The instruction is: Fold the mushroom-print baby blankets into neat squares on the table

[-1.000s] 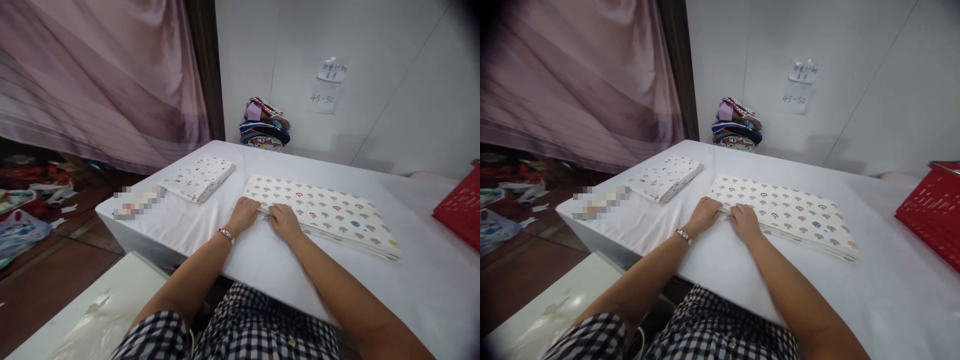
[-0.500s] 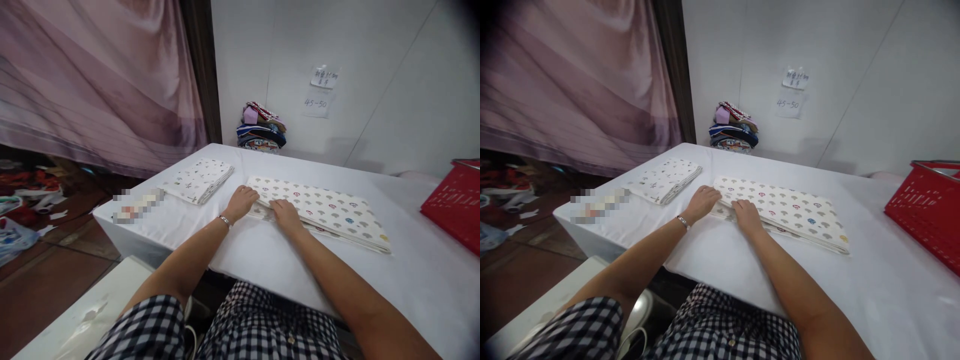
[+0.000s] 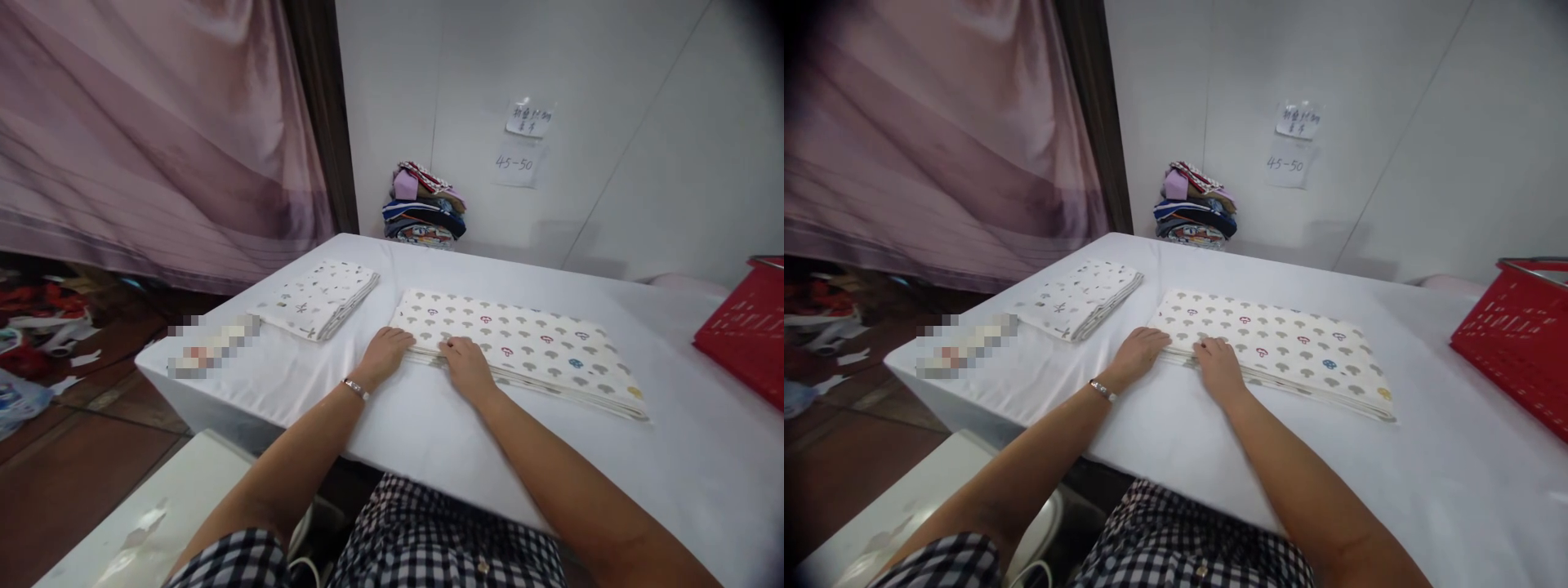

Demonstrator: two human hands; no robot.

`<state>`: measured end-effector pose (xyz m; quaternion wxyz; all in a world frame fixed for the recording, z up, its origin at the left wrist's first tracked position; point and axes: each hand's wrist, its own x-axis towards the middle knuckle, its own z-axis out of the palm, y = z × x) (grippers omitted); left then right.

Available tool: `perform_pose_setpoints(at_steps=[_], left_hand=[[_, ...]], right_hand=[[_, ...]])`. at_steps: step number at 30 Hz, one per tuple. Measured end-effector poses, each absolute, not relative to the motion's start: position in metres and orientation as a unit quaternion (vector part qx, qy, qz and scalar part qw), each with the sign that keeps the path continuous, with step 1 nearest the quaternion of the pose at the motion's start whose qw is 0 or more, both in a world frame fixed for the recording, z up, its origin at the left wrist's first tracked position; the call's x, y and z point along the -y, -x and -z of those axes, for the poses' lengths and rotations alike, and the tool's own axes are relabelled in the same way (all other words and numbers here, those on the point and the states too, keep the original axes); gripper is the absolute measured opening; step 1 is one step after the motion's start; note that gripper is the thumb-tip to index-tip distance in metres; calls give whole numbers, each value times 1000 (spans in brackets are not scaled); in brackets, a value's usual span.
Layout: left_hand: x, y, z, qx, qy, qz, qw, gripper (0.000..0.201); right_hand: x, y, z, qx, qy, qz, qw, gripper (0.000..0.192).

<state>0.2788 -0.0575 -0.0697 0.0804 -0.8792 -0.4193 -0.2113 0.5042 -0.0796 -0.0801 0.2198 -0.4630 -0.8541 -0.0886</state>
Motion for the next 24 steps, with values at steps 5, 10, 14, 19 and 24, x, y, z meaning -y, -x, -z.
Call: perform_pose_setpoints(at_steps=[5, 10, 14, 19, 24], left_hand=[[60, -278, 67, 413, 882, 218, 65, 31], [61, -279, 68, 414, 877, 232, 67, 32], [60, -279, 72, 432, 870, 234, 49, 35], [64, -278, 69, 440, 865, 240, 40, 39], [74, -293, 61, 401, 880, 247, 63, 38]], right_hand=[[80, -506, 79, 857, 457, 73, 227, 32], [81, -509, 77, 866, 449, 59, 209, 34], [82, -509, 77, 865, 459, 63, 195, 33], [82, -508, 80, 865, 463, 67, 180, 36], [83, -505, 77, 862, 472, 69, 171, 33]])
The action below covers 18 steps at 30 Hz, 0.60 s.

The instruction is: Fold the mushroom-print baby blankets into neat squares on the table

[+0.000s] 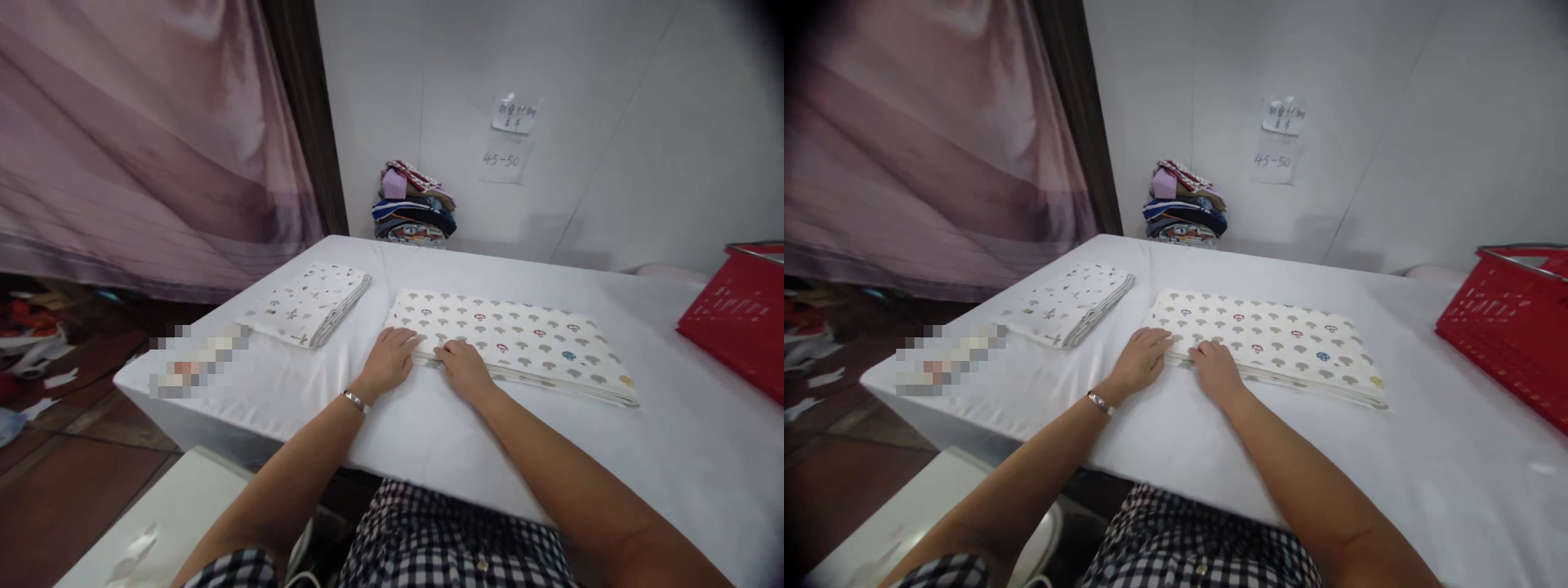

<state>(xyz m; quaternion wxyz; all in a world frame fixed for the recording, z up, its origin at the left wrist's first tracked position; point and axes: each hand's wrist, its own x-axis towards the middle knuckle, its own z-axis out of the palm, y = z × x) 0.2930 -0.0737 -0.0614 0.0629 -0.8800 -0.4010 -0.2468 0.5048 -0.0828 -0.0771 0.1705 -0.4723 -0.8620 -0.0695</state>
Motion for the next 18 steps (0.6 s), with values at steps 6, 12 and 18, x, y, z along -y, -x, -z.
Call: perform_pose_setpoints(at_steps=[6, 12, 18], left_hand=[[71, -301, 71, 347, 911, 209, 79, 33], [56, -294, 79, 325, 914, 229, 78, 33], [49, -291, 86, 314, 916, 226, 107, 36]], right_hand=[[86, -506, 74, 856, 476, 45, 198, 27], [98, -550, 76, 831, 500, 35, 241, 22], [132, -649, 78, 775, 576, 79, 249, 24]])
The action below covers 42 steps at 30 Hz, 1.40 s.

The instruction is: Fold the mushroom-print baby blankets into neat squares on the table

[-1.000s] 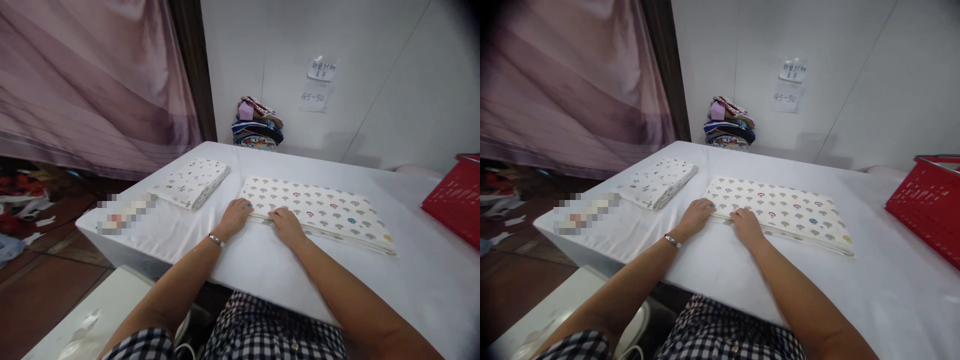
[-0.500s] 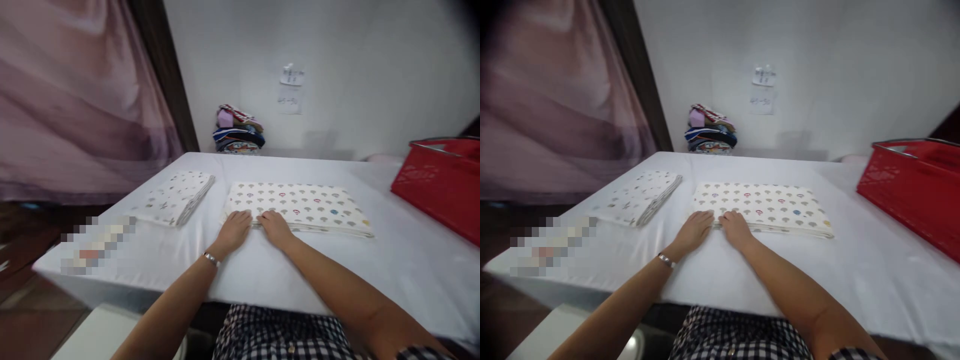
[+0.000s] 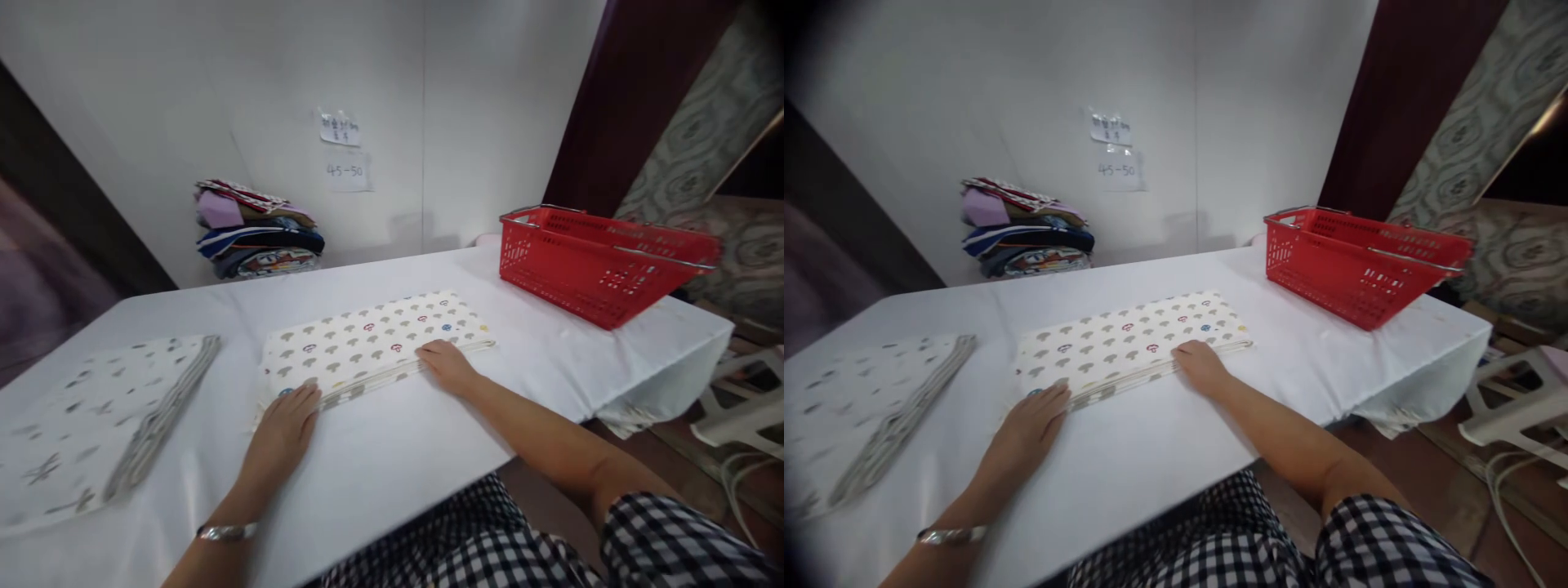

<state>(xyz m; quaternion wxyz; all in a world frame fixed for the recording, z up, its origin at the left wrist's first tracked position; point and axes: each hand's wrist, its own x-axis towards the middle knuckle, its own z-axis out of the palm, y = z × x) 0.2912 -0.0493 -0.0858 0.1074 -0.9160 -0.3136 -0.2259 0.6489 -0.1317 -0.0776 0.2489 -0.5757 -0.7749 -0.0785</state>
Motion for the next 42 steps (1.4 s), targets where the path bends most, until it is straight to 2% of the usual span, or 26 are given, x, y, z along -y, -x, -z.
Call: perform_pose_setpoints(at_steps=[7, 11, 17, 23, 31, 37, 42], left_hand=[[44, -292, 89, 290, 917, 242, 132, 35], [44, -293, 88, 286, 917, 240, 138, 35], [43, -293, 89, 293, 914, 246, 132, 35], [45, -293, 88, 318, 914, 232, 98, 35], [45, -294, 87, 300, 918, 239, 98, 34], [47, -295, 85, 293, 919, 244, 101, 34], [49, -297, 79, 296, 916, 257, 87, 32]], right_hand=[[188, -769, 74, 613, 727, 116, 287, 30], [197, -786, 61, 476, 822, 9, 312, 32], [174, -780, 46, 433, 859, -131, 240, 33], [151, -781, 38, 411, 873, -184, 186, 38], [145, -785, 35, 388, 889, -146, 195, 16], [151, -782, 40, 393, 893, -141, 167, 15], [156, -781, 39, 408, 892, -129, 146, 22]])
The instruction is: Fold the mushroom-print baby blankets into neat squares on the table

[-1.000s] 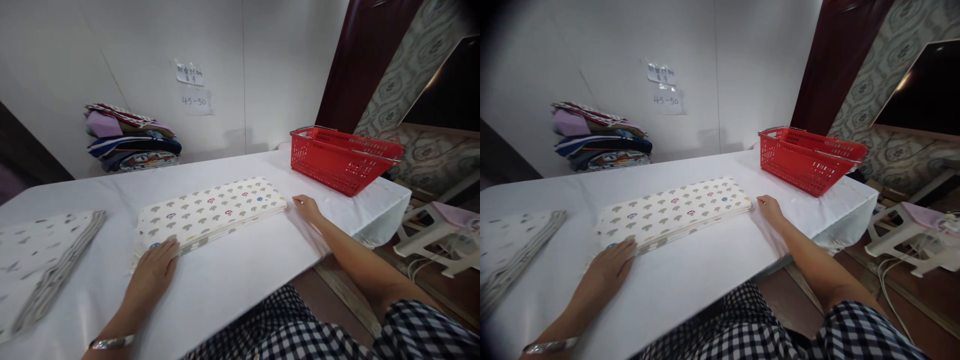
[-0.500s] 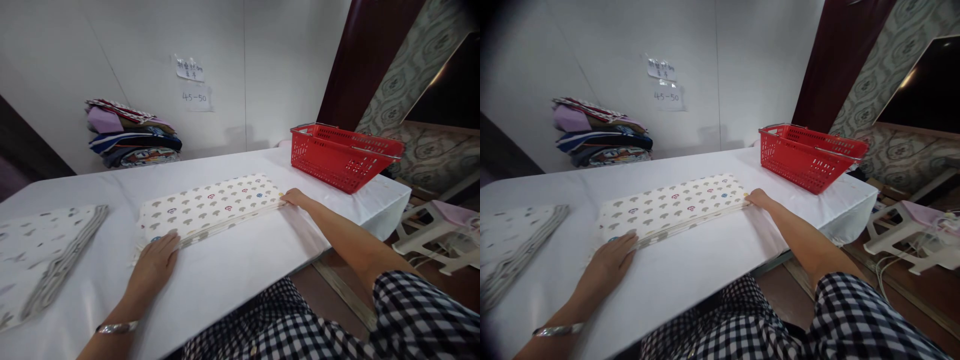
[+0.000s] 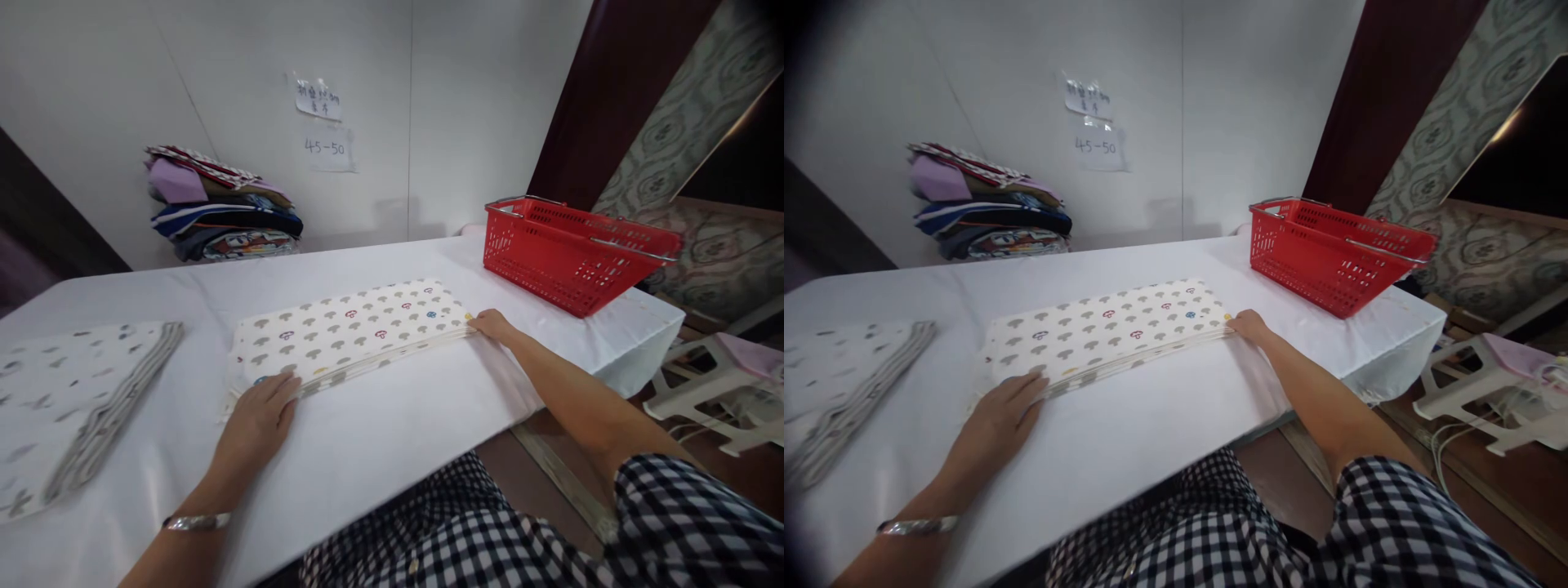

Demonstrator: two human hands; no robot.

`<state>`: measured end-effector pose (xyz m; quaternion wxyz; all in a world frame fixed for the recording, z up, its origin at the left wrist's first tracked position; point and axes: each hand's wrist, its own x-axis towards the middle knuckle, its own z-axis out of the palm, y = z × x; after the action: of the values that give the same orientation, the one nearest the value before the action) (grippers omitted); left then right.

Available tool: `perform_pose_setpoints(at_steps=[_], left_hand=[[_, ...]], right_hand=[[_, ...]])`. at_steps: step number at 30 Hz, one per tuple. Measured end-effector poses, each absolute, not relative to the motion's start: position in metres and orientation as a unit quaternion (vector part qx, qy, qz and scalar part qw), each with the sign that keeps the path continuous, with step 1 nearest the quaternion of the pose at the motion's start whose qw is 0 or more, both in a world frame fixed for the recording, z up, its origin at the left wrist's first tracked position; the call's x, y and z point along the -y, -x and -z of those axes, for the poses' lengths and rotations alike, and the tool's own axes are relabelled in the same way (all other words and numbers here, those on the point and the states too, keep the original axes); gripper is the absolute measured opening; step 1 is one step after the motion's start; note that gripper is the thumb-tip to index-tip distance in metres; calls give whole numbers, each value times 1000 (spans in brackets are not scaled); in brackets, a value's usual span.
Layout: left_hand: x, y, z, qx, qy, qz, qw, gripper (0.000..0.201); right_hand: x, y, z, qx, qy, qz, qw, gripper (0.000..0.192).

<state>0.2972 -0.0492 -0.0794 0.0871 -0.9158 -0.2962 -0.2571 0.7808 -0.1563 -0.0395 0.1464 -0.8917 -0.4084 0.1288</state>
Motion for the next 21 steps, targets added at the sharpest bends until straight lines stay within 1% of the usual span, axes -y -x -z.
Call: perform_pose_setpoints(at_steps=[3, 5, 7, 9, 12, 14, 21], left_hand=[[51, -298, 77, 310, 913, 253, 78, 30], [52, -298, 75, 320, 911, 250, 72, 30], [53, -301, 73, 329, 908, 253, 64, 31], [55, -309, 70, 331, 906, 257, 56, 32], [58, -333, 62, 314, 915, 252, 38, 30], [60, -356, 57, 293, 923, 250, 25, 29], [59, -428, 54, 271, 935, 229, -27, 20]], right_hand=[[159, -778, 37, 422, 890, -109, 132, 23], [161, -771, 36, 449, 880, -65, 140, 25], [161, -760, 36, 520, 837, 3, 172, 26], [159, -745, 40, 619, 754, 44, 214, 23], [150, -719, 46, 733, 629, 20, 256, 20], [142, -704, 50, 769, 582, 0, 263, 21], [121, -680, 51, 815, 528, -37, 235, 19]])
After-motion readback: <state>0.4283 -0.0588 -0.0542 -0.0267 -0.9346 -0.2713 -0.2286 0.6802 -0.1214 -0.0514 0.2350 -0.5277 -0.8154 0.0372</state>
